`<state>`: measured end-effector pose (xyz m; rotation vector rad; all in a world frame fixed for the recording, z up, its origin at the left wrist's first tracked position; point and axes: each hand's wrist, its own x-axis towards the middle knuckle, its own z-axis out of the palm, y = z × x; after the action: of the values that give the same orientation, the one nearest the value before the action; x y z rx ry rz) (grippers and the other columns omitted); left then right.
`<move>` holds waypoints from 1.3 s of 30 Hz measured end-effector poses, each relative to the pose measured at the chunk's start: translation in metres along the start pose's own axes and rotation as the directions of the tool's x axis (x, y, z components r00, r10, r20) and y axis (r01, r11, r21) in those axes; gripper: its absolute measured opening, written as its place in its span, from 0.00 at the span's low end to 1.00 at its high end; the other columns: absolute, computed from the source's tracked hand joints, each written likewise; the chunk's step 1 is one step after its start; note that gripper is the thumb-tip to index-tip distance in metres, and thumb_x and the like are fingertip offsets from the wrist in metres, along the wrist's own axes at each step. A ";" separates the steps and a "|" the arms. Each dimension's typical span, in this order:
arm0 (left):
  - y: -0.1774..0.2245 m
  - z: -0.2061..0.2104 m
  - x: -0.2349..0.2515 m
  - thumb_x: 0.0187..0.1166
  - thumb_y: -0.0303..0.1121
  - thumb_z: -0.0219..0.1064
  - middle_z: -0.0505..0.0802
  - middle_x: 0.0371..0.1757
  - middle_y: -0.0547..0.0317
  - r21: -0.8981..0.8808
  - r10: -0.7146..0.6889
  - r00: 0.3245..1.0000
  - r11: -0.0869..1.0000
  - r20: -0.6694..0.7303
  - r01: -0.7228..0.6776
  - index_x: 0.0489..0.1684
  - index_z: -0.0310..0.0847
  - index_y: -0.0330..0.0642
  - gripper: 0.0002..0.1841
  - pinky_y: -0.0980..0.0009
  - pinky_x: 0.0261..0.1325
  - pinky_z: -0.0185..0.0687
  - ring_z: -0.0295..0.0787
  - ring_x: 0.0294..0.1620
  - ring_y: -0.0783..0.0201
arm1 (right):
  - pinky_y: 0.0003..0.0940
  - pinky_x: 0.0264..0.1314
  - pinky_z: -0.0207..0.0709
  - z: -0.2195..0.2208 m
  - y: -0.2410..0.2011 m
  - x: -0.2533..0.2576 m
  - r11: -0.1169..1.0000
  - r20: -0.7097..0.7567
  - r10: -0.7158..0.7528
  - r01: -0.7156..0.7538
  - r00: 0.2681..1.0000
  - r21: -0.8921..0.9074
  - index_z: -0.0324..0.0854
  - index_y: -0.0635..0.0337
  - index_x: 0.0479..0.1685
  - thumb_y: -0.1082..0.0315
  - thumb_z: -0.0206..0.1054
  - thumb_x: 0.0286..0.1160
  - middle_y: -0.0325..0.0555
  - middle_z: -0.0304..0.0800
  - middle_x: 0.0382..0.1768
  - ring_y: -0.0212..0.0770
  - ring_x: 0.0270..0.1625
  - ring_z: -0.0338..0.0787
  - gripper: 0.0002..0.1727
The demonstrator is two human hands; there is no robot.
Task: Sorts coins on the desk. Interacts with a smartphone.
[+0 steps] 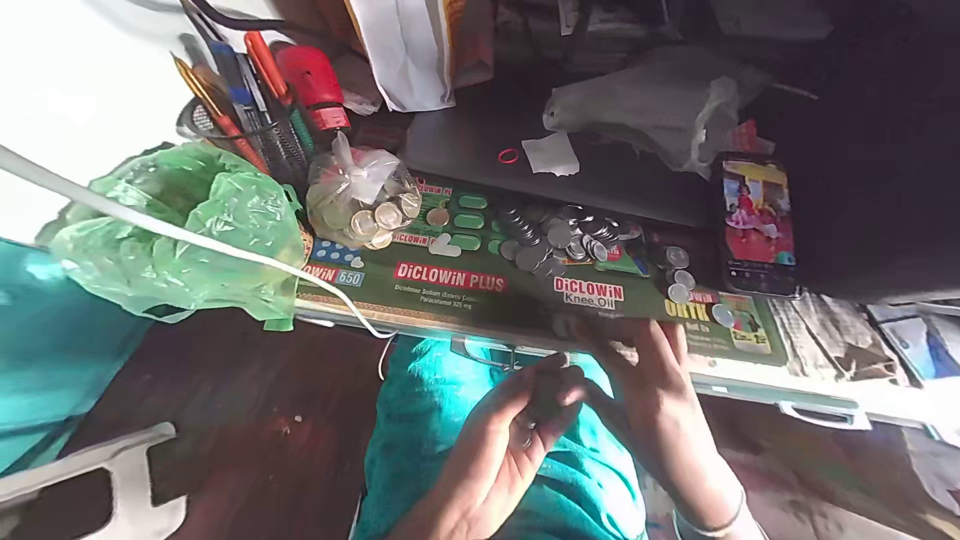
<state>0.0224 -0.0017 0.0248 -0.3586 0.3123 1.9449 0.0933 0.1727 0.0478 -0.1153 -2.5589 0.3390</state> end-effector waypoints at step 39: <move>0.006 -0.011 -0.011 0.92 0.30 0.48 0.91 0.66 0.47 0.330 -0.076 0.985 0.944 0.157 0.020 0.68 0.80 0.32 0.19 0.59 0.77 0.80 0.88 0.69 0.53 | 0.12 0.39 0.84 -0.018 -0.018 0.011 0.735 0.299 0.271 -0.398 0.915 0.550 0.93 0.57 0.51 0.65 0.67 0.81 0.32 0.95 0.40 0.18 0.35 0.89 0.11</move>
<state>0.0220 -0.0175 0.0197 0.0154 0.5030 1.8216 0.0934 0.1607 0.0727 -0.3218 -2.4739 1.3556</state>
